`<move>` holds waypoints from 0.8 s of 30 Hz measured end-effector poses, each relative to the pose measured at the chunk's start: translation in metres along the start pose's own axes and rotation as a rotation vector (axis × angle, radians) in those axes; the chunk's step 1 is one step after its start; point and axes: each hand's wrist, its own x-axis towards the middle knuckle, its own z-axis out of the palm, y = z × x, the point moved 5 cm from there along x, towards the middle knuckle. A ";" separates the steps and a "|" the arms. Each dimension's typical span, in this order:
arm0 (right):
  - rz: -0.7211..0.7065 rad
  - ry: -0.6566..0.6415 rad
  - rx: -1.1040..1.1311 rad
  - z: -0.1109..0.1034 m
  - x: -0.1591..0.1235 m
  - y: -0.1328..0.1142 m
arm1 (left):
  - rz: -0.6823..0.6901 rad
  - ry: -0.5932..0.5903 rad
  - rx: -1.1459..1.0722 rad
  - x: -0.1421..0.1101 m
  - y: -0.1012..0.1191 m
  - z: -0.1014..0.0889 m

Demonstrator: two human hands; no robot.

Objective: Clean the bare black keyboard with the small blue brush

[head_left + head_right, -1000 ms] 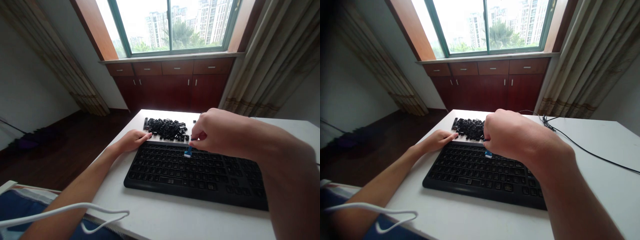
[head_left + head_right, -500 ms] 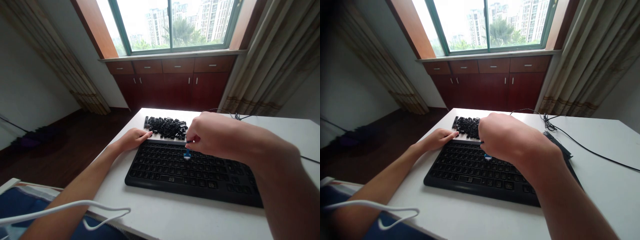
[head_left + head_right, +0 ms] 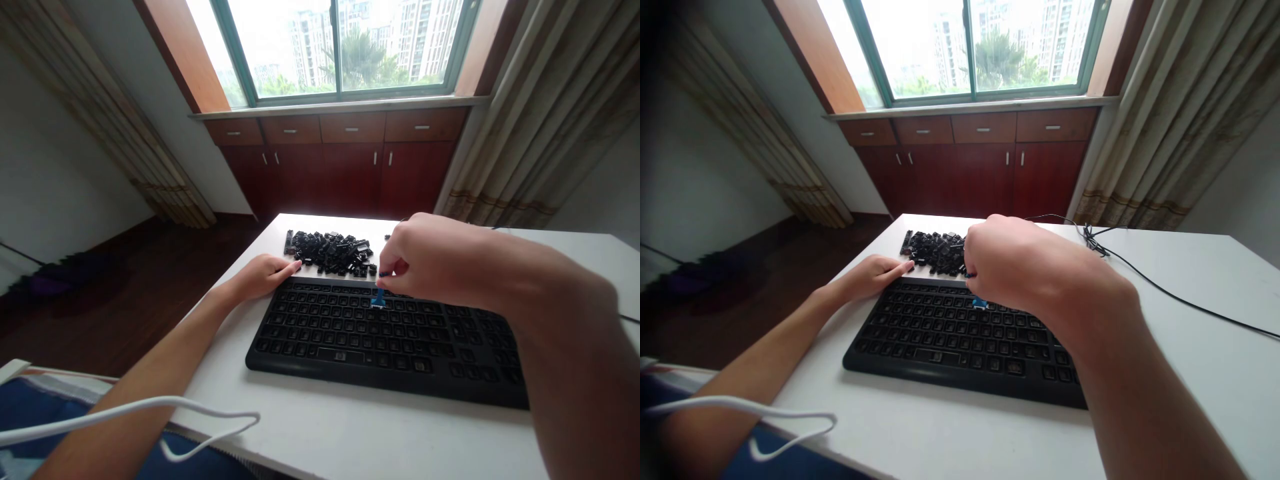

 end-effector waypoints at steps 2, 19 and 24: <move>-0.013 -0.005 0.014 0.003 0.002 0.000 | -0.006 -0.011 0.013 0.000 0.001 0.000; -0.069 0.037 0.035 -0.002 -0.001 0.002 | -0.025 -0.011 0.000 0.000 0.000 0.000; -0.048 0.070 -0.036 -0.001 0.006 0.002 | -0.017 -0.025 0.030 0.001 0.001 0.001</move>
